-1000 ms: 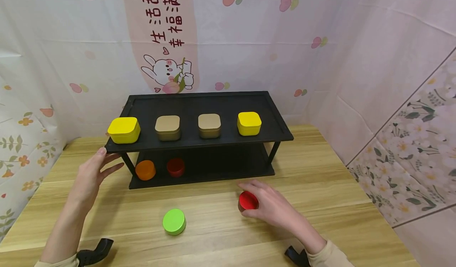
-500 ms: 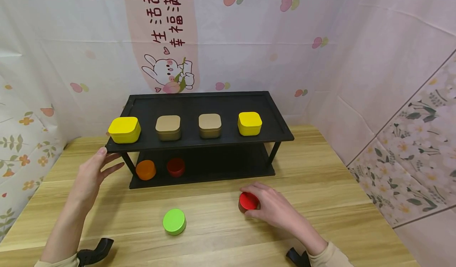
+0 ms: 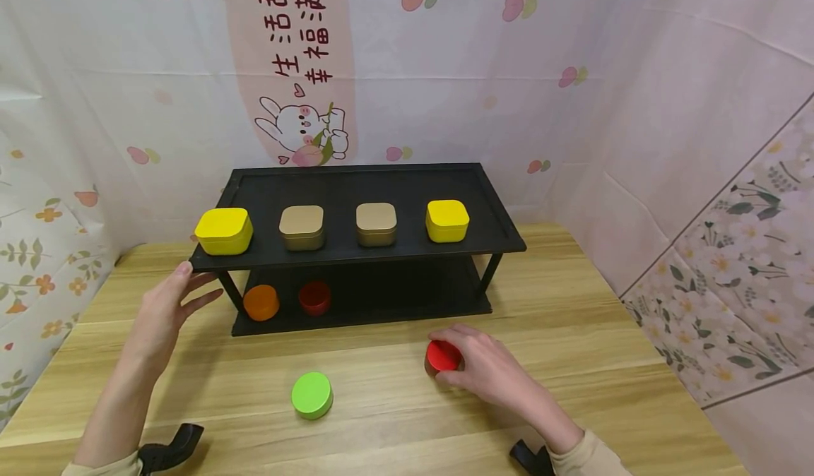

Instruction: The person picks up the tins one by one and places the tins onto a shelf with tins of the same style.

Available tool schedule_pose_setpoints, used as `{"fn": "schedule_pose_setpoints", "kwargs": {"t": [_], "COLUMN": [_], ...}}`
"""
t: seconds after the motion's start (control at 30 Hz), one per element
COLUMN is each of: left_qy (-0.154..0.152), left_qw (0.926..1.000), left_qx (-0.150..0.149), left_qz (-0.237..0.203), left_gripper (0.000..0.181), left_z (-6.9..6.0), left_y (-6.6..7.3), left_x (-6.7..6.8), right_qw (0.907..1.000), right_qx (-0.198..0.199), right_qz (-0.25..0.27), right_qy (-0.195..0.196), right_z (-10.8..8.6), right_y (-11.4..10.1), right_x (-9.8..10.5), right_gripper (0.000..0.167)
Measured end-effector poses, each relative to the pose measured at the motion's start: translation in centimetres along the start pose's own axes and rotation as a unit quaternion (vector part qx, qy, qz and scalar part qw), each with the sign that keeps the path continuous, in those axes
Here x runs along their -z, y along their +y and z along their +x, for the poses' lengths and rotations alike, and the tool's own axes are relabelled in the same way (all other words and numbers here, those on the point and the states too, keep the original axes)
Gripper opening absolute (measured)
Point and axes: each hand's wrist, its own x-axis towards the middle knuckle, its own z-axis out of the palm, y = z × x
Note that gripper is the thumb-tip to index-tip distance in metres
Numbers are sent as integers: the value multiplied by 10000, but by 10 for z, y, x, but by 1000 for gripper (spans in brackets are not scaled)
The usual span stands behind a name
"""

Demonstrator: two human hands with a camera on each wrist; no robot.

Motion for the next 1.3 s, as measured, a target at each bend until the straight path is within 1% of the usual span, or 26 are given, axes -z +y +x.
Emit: {"fn": "schedule_pose_setpoints", "kwargs": {"t": [0.23, 0.4, 0.57, 0.73, 0.9, 1.2, 1.3], "left_qy": [-12, -23, -9, -4, 10, 6, -1], "left_qw": [10000, 10000, 10000, 9999, 9999, 9998, 9999], "left_qx": [43, 14, 10, 73, 47, 120, 60], "left_qz": [57, -11, 38, 71, 120, 154, 90], "left_gripper": [64, 64, 63, 64, 65, 66, 64], "left_z": [1, 2, 2, 2, 1, 1, 2], "left_y": [1, 1, 1, 1, 1, 1, 0], "left_x": [0, 0, 1, 1, 1, 1, 2], "right_qw": [9998, 9997, 9997, 9993, 9987, 9989, 9989], "right_qx": [130, 207, 196, 292, 399, 355, 348], "right_qz": [-53, 37, 49, 44, 28, -21, 1], "right_qy": [124, 113, 129, 229, 319, 302, 314], "right_z": [7, 13, 20, 27, 35, 50, 55], "right_y": [-3, -5, -7, -10, -12, -18, -20], "right_x": [4, 5, 5, 6, 8, 9, 10], "right_gripper": [56, 55, 54, 53, 53, 54, 54]}}
